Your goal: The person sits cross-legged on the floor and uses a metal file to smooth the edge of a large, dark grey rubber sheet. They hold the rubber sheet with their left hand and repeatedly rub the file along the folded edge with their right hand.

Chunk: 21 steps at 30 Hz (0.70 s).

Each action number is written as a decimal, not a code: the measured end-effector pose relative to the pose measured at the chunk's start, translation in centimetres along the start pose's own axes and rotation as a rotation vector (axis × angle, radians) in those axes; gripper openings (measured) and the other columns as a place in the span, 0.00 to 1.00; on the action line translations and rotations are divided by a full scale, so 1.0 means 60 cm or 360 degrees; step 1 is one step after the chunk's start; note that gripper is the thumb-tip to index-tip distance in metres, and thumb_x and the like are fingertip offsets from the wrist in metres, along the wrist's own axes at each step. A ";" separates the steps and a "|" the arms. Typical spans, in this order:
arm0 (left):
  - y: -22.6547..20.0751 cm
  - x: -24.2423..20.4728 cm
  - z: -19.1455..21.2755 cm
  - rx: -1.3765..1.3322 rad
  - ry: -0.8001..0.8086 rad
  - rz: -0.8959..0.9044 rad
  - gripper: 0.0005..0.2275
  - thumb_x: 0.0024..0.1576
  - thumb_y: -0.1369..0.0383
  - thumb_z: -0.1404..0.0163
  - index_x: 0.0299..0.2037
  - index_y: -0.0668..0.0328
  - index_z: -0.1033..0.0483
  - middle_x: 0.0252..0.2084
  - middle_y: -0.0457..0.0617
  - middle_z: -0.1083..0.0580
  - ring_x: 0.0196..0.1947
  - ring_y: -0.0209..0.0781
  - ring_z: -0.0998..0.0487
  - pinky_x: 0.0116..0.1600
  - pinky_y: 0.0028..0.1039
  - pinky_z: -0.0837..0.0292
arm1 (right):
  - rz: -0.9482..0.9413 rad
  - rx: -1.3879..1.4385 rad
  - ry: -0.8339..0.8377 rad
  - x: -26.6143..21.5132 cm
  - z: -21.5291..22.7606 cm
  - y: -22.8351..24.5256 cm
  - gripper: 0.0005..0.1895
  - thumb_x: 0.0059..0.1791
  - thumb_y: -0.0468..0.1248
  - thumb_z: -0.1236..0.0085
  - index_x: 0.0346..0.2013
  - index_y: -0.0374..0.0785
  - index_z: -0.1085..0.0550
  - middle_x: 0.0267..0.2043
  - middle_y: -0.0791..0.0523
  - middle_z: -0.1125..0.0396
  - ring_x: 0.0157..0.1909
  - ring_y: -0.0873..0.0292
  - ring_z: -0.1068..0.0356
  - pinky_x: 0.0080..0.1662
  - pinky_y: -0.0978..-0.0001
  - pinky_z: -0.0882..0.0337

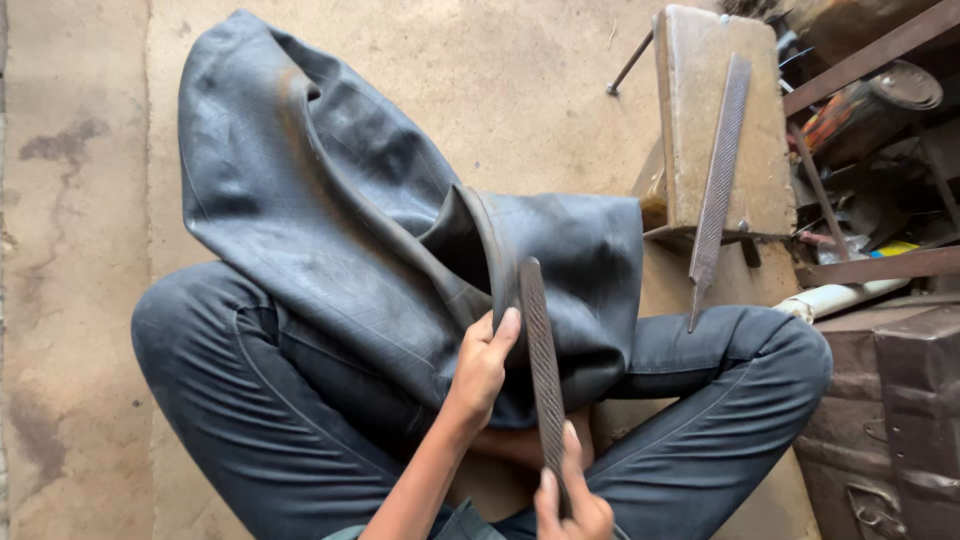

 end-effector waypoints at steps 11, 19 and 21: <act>0.000 -0.002 -0.014 -0.0127 0.0130 0.0058 0.15 0.66 0.59 0.55 0.45 0.64 0.22 0.39 0.39 0.24 0.41 0.28 0.28 0.51 0.22 0.33 | -0.0206 0.0191 0.0049 0.160 -0.005 0.129 0.30 0.59 0.29 0.50 0.77 0.41 0.40 0.49 0.27 0.34 0.42 0.27 0.36 0.43 0.48 0.35; 0.016 0.007 0.010 -0.0084 -0.0021 0.0060 0.16 0.67 0.58 0.57 0.44 0.64 0.22 0.40 0.40 0.24 0.44 0.29 0.28 0.56 0.23 0.36 | 0.0076 0.0217 0.0180 0.028 0.026 0.055 0.32 0.49 0.29 0.50 0.69 0.37 0.38 0.59 0.49 0.26 0.47 0.61 0.19 0.45 0.76 0.26; 0.013 0.011 0.007 -0.0083 -0.0001 0.0041 0.17 0.67 0.57 0.57 0.43 0.64 0.22 0.40 0.41 0.24 0.44 0.29 0.29 0.56 0.24 0.36 | -0.0022 0.0209 0.0112 0.037 0.014 0.061 0.32 0.48 0.30 0.49 0.69 0.39 0.38 0.58 0.50 0.25 0.44 0.64 0.19 0.44 0.77 0.25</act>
Point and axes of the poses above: each hand's wrist, its own x-axis towards the middle knuckle, its own z-axis out of the back of the hand, y = z × x, the point moved 9 cm from there along x, towards the middle knuckle
